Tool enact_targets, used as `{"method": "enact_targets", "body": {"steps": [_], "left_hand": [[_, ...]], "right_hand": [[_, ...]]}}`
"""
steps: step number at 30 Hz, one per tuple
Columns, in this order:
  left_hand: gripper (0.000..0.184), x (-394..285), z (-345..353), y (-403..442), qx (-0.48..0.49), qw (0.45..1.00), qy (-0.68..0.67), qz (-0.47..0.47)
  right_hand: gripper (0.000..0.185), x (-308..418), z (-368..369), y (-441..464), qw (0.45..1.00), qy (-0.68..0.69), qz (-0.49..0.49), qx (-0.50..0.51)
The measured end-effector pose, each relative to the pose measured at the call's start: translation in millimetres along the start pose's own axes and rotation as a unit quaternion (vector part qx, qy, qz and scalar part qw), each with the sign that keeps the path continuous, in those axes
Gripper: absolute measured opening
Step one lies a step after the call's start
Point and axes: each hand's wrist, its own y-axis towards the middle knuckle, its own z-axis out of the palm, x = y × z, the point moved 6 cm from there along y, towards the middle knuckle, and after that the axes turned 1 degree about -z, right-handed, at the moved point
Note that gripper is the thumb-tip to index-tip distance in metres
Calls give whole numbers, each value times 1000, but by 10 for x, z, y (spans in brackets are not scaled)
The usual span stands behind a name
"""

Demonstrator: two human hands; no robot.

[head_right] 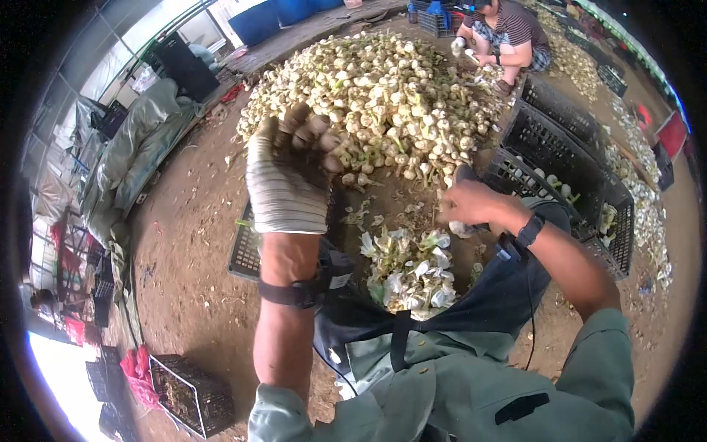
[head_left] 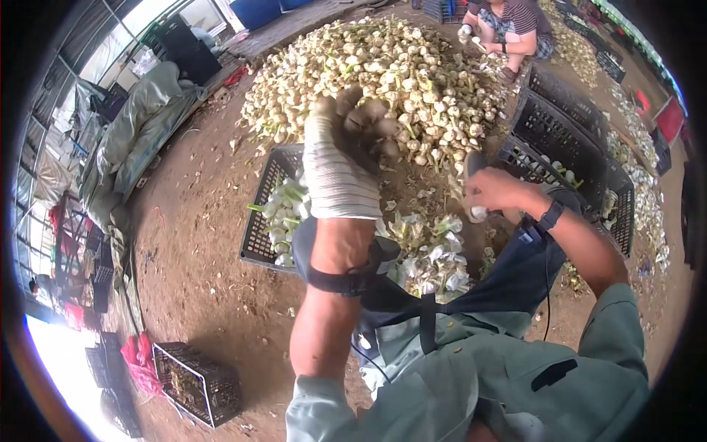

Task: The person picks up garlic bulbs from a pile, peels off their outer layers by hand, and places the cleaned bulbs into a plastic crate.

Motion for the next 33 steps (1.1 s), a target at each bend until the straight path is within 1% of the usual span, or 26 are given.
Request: {"method": "enact_targets", "body": {"steps": [2, 3, 4, 5, 6, 7, 8, 10, 11, 12, 14, 16, 17, 18, 20, 22, 23, 24, 25, 26, 27, 28, 29, 31, 32, 33], "left_hand": [[44, -200, 194, -67, 21, 999, -2, 34], [44, -286, 284, -69, 44, 998, -1, 38], [52, -354, 336, -48, 100, 994, -8, 44], [53, -396, 359, -28, 105, 993, -1, 49], [54, -432, 419, -23, 109, 993, 6, 54], [46, -420, 469, -35, 86, 995, 5, 55], [46, -372, 442, 31, 82, 995, 8, 52], [47, -266, 392, 260, 111, 993, 21, 38], [56, -155, 271, 417, 102, 994, 28, 16], [57, -25, 173, 576, 89, 996, 19, -8], [59, 240, -139, 881, 20, 998, 39, -40], [60, 494, -485, 1101, -4, 996, 42, -80], [59, 605, -672, 1173, -28, 994, 37, -98], [57, 712, -865, 1205, -55, 991, 32, -117], [47, 851, -1208, 1188, -139, 983, -22, -121], [45, 870, -1443, 1138, -207, 967, -4, -146], [40, 825, -1435, 1084, -245, 955, 56, -157], [36, 746, -1354, 1061, -279, 938, 115, -167], [39, 644, -1287, 1099, -193, 952, 215, -103], [40, 640, -1277, 1054, -225, 957, 157, -92], [49, 633, -1309, 994, -215, 954, 172, -121], [58, 618, -1330, 968, -202, 950, 187, -147], [58, 585, -1287, 1006, -194, 953, 183, -143], [67, 658, -1139, 1002, -199, 955, 22, -218], [67, 703, -1051, 1027, -173, 962, 12, -211], [53, 725, -1055, 1014, -215, 956, 86, -180]], "right_hand": [[37, -227, 294, 140, 999, -9, -18, 26], [38, -282, 406, 185, 998, -3, -13, 69], [38, -350, 525, 237, 994, 1, -6, 112], [38, -394, 604, 328, 996, -31, -36, 71], [38, -429, 672, 427, 996, -26, -36, 76], [38, -472, 747, 558, 994, -19, -29, 100], [38, -510, 812, 691, 992, -14, -22, 124], [36, -582, 909, 951, 993, 11, -21, 112], [35, -681, 1007, 1131, 996, 12, -8, 93], [33, -720, 986, 1259, 997, 13, 8, 74], [33, -839, 1054, 1491, 994, 13, 37, 100], [40, -1051, 1060, 1796, 993, 91, 70, -2], [47, -1171, 1106, 1985, 990, 106, 91, -7], [47, -1262, 1159, 2198, 990, 104, 96, 4], [52, -1474, 1164, 2628, 987, 10, 130, -91], [57, -1569, 1257, 3036, 970, -103, 73, -208], [60, -1744, 1371, 3346, 985, -65, 127, -95], [61, -1881, 1557, 3534, 986, -63, 123, -92], [60, -1874, 1636, 3633, 985, -99, 120, -72], [58, -1877, 1677, 3708, 982, -138, 118, -54], [58, -1916, 1777, 3753, 982, -140, 118, -54], [59, -1937, 1910, 3773, 978, -166, 98, -84], [60, -1946, 1925, 3728, 971, -195, 79, -116], [39, -1835, 1886, 3552, 990, -114, 71, -40], [34, -1673, 1756, 3381, 989, -103, 31, -103], [37, -1588, 1662, 3243, 993, -71, 44, -80]]}}
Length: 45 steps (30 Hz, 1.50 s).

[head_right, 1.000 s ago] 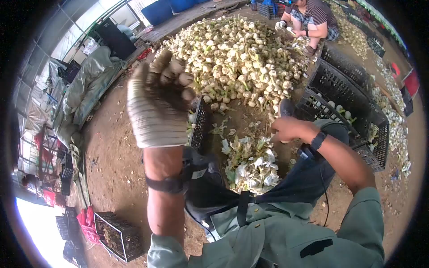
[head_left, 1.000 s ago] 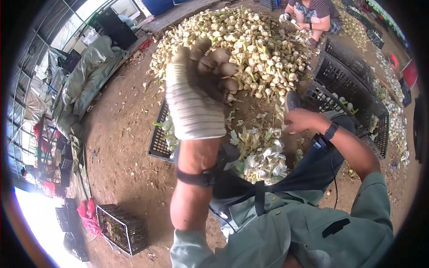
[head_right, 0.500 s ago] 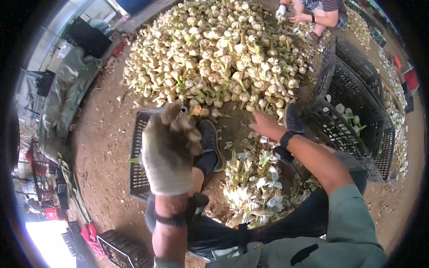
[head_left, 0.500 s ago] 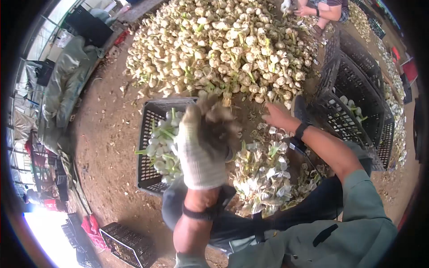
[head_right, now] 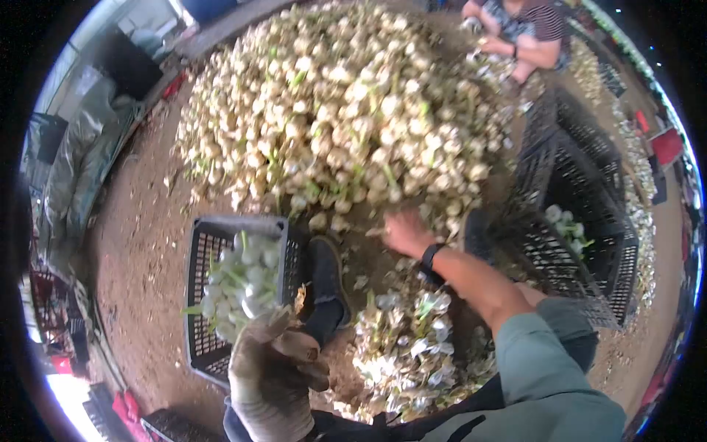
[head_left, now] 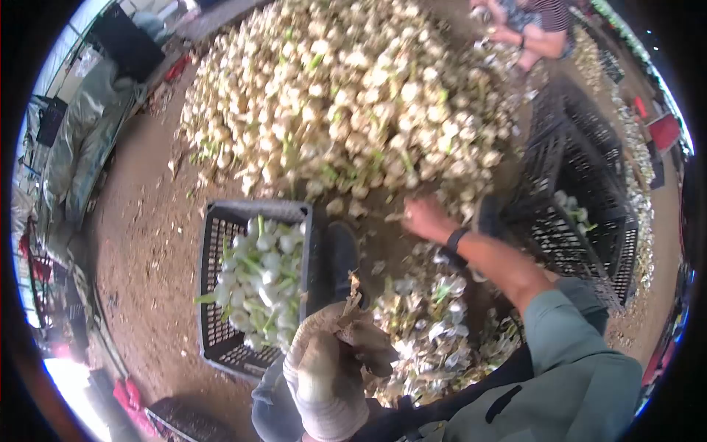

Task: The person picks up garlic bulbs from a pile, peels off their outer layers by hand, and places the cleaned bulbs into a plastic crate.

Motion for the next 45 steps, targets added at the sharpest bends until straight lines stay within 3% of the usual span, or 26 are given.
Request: {"method": "enact_targets", "body": {"steps": [1, 2, 3, 4, 5, 7, 9, 10, 11, 13, 15, 16, 20, 23, 24, 25, 27, 31, 33, 35, 39, 40, 41, 43, 45], "left_hand": [[40, 1, -30, -20, -61, 996, 55, 43], [37, 65, -26, -3, -43, 997, 52, 48], [37, 110, -41, -11, 53, 997, 6, 50], [36, 122, 4, -13, 52, 996, 45, 65], [35, 144, 50, -22, 47, 992, 85, 80], [34, 345, 56, 63, 61, 990, 88, 93], [39, 506, -15, 257, 95, 977, 133, 139], [42, 619, -88, 362, 79, 979, 121, 144], [45, 734, -169, 474, 60, 981, 109, 148], [53, 815, -217, 559, 84, 980, 103, 147], [58, 826, -10, 345, 200, 980, 1, 12], [47, 713, 110, 159, 237, 971, 2, -2], [54, 721, 95, 70, 277, 958, 65, 29], [51, 793, 188, 4, 311, 945, 74, 64], [53, 839, 156, 59, 313, 948, 60, 20], [60, 903, 229, 33, 332, 934, 66, 119], [65, 980, 210, 84, 293, 940, 120, 125], [63, 928, 268, 55, 270, 943, 123, 147], [62, 928, 254, 87, 233, 949, 163, 135], [60, 953, 253, 90, 234, 947, 154, 159], [59, 984, 197, 133, 174, 915, 285, 226], [60, 950, 199, 103, 156, 888, 333, 276], [61, 917, 209, 64, 138, 856, 378, 324], [60, 882, 234, -11, 141, 855, 383, 321], [60, 903, 219, 2, 130, 853, 384, 329]], "right_hand": [[35, 2, -86, -123, 991, 124, 46, -31], [39, -71, 69, -147, 989, 129, 43, -63], [44, -16, -56, -263, 977, 193, 53, -74], [41, 21, -137, -356, 966, 211, 16, -146], [42, 109, -280, -487, 946, 193, -102, -239], [45, 145, -354, -562, 855, 464, -74, -220], [46, 699, -1395, -928, 910, 391, -26, -135], [43, 904, -1813, -1056, 942, 288, -70, -158], [40, 824, -1608, -1019, 907, 322, -106, -251], [33, 1299, -2402, -1399, 924, 308, -115, -194], [33, 1468, -2623, -1615, 929, 280, -145, -196], [31, 1522, -2669, -1700, 908, 301, -178, -228], [21, 1582, -2899, -1974, 884, 319, -205, -274], [20, 1391, -2735, -2013, 917, 283, -150, -239], [23, 1353, -2722, -2004, 917, 297, -147, -224], [23, 1326, -2703, -2030, 917, 297, -145, -226], [31, 1223, -2611, -2049, 907, 368, -60, -194], [24, 1144, -2541, -2028, 904, 417, 25, -90], [24, 1082, -2374, -1921, 869, 486, 23, -87], [29, 1101, -2414, -1892, 928, 340, -64, -139], [31, 1012, -2230, -1842, 882, 430, -54, -184], [32, 1087, -2363, -1915, 917, 342, -45, -201], [32, 1075, -2280, -1880, 917, 343, -42, -202], [35, 969, -2030, -1802, 880, 421, -28, -220], [33, 957, -1962, -1782, 898, 381, 15, -218]]}}
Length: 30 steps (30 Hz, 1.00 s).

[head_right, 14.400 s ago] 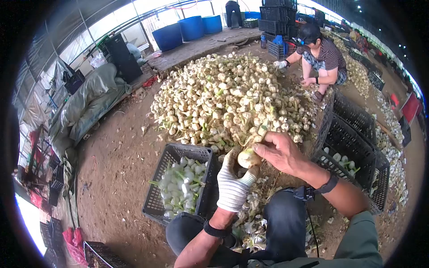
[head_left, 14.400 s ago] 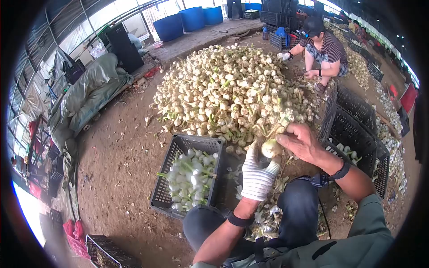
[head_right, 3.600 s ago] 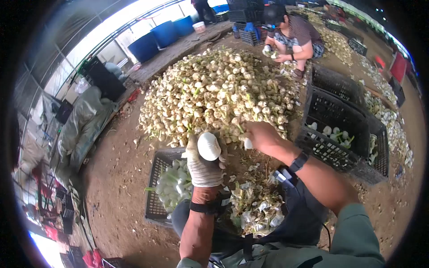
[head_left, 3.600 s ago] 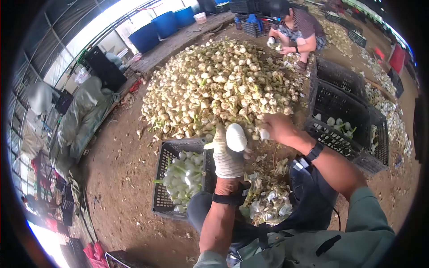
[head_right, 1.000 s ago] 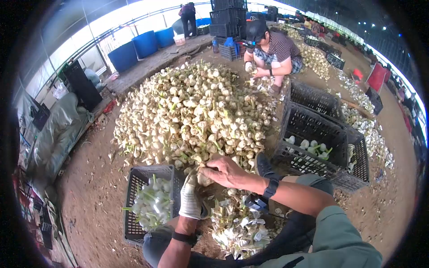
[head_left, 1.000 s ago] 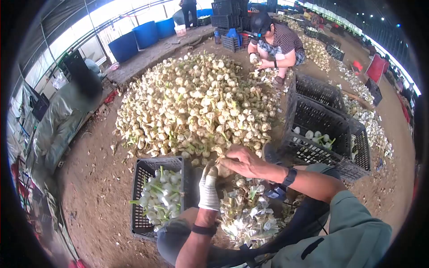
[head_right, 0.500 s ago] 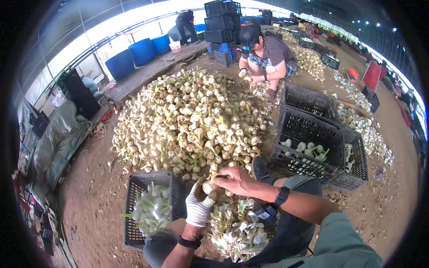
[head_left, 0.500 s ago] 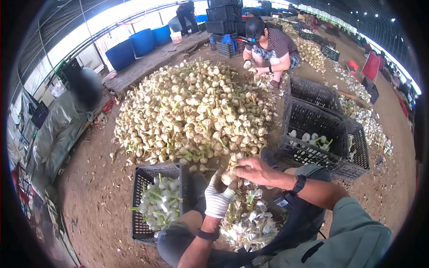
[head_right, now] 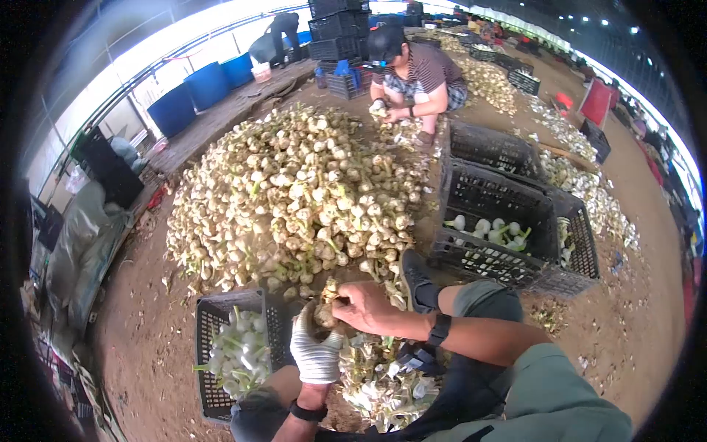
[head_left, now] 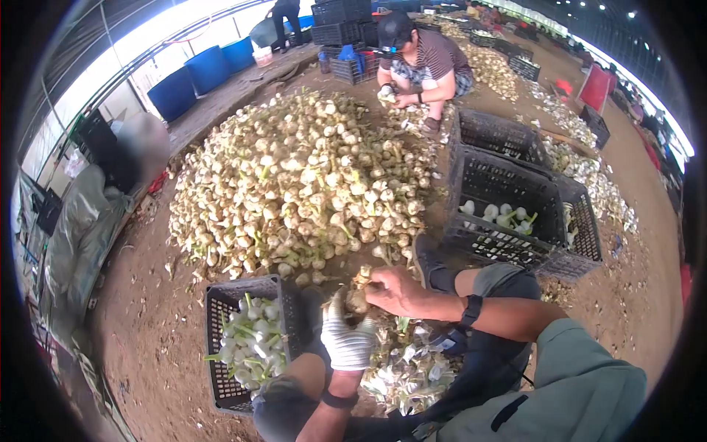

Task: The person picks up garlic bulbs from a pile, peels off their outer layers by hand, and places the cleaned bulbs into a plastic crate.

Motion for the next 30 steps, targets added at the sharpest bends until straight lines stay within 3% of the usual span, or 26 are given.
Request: {"method": "enact_targets", "body": {"steps": [3, 4, 6, 8, 10, 11, 12, 15, 17, 18, 20, 21, 22, 24, 28, 30], "left_hand": [[62, -10, -17, 0, -48, 999, 1, 14], [59, 14, -2, 14, -44, 998, -46, -5], [55, -167, -77, 11, -54, 994, 84, 43], [52, -241, -106, 9, -71, 995, 37, 64], [56, -33, -69, -6, -64, 998, -21, -2], [58, 8, -65, -5, -61, 998, -13, -12], [60, 48, -59, -4, -54, 998, -9, -21], [62, 47, -54, 9, -57, 998, -7, -6], [60, -4, -43, 3, -54, 998, -28, -6], [60, -5, -41, 2, -52, 998, -26, -7], [59, 51, -20, 6, -42, 986, -150, -58], [51, -10, 4, 29, -35, 954, -294, -42], [51, -34, -58, 52, -36, 954, -293, -42], [51, 81, -6, 39, 75, 881, -413, -216], [55, 201, 60, 27, 95, 831, -498, -229], [55, 178, 36, 29, 87, 856, -464, -210]], "right_hand": [[31, 387, -110, -20, 995, -37, -80, -56], [28, 302, -54, 0, 997, -39, -63, -38], [26, 210, -5, -34, 1000, 9, -15, -13], [25, 415, -71, -21, 999, 42, -20, -9], [21, 367, 2, -33, 983, 178, 48, -2], [16, 459, -71, -14, 1000, 30, 2, -7], [18, 256, 1, -2, 997, 59, 51, 29], [16, 279, 31, 6, 980, 185, 52, 48], [13, 559, -101, 10, 1000, 23, 7, -18], [13, 531, -104, 17, 1000, 24, 9, -18], [11, 467, -76, 17, 994, 110, -13, 17], [13, 393, -45, 29, 991, 124, 39, 21], [13, 405, -48, 19, 991, 124, 39, 22], [17, 350, -31, -40, 959, 238, 153, 33], [20, 274, 48, -71, 924, 334, 178, 53], [20, 353, 17, -71, 932, 321, 164, 49]]}}
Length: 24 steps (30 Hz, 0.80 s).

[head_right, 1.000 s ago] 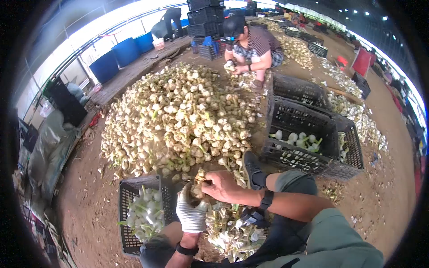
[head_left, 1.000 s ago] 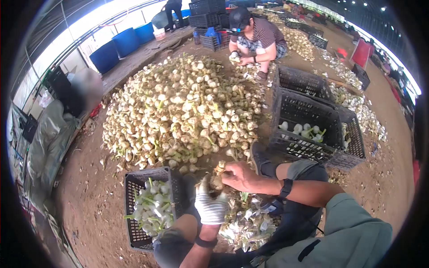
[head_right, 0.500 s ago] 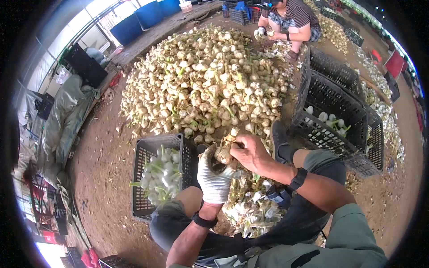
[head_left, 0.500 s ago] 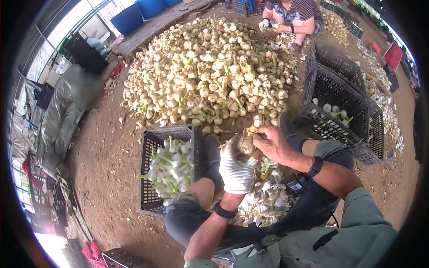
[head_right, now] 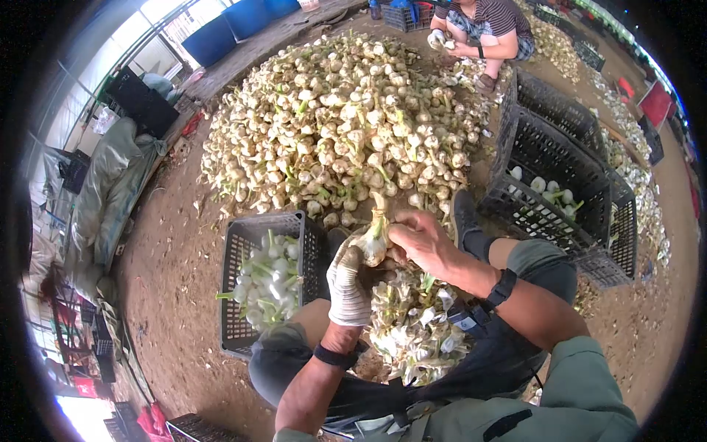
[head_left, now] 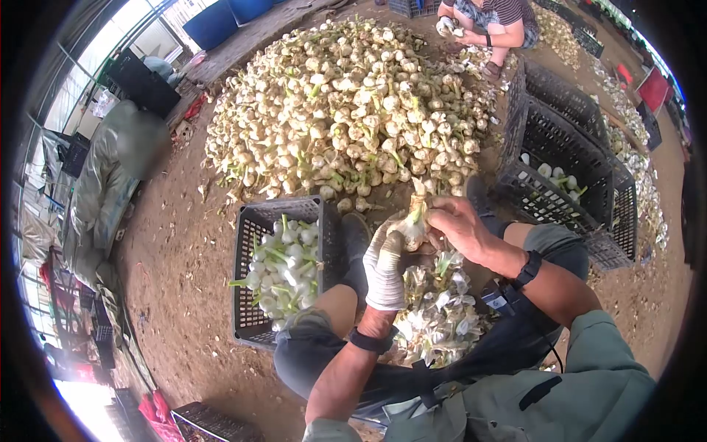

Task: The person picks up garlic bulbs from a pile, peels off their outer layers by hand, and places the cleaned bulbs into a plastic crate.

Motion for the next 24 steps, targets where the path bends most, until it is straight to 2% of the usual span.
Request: {"method": "enact_targets", "body": {"steps": [2, 4, 6, 8, 10, 12, 14, 15, 17, 18, 20, 21, 23, 24], "left_hand": [[55, -40, -34, -10, -44, 996, 64, 47], [50, -5, -53, -12, -42, 995, 67, 57], [46, -48, -6, -26, -65, 974, 161, 149], [45, 31, -56, -9, -53, 975, 149, 156], [45, -27, -8, -35, -71, 956, 216, 187], [45, -40, 15, -47, -73, 954, 222, 188], [45, -47, 1, -59, -75, 952, 228, 188], [46, -9, -46, -39, -68, 971, 181, 139], [56, 107, -85, 8, -31, 998, 46, 21], [58, 120, -51, 15, -7, 1000, -13, -23], [57, 119, 10, -54, -25, 987, -128, -93], [57, 84, 71, -55, -26, 987, -127, -91], [57, 108, 57, -53, -146, 970, -165, -106], [57, 137, -45, -39, -147, 969, -166, -105]], "right_hand": [[19, 73, -1, -13, 1000, -17, -14, -1], [20, 181, 20, -30, 977, -190, -93, 21], [19, 103, 1, -16, 978, -190, -81, -14], [16, 103, -13, -19, 962, -238, -127, -26], [15, 149, 21, -43, 967, -223, -124, -26], [15, 131, 13, -40, 970, -207, -121, -26], [12, 94, -19, -27, 948, -274, -161, -33], [12, 127, 0, -40, 948, -273, -161, -32], [10, 76, 59, -53, 986, -158, -41, 17], [10, 60, 62, -52, 986, -158, -40, 18], [9, -42, 75, -42, 998, -31, -9, 50], [14, -52, 90, -28, 997, -25, -4, 68], [16, -17, 105, -41, 998, -4, 5, 65], [18, -3, 115, -48, 998, 16, 16, 62]]}}
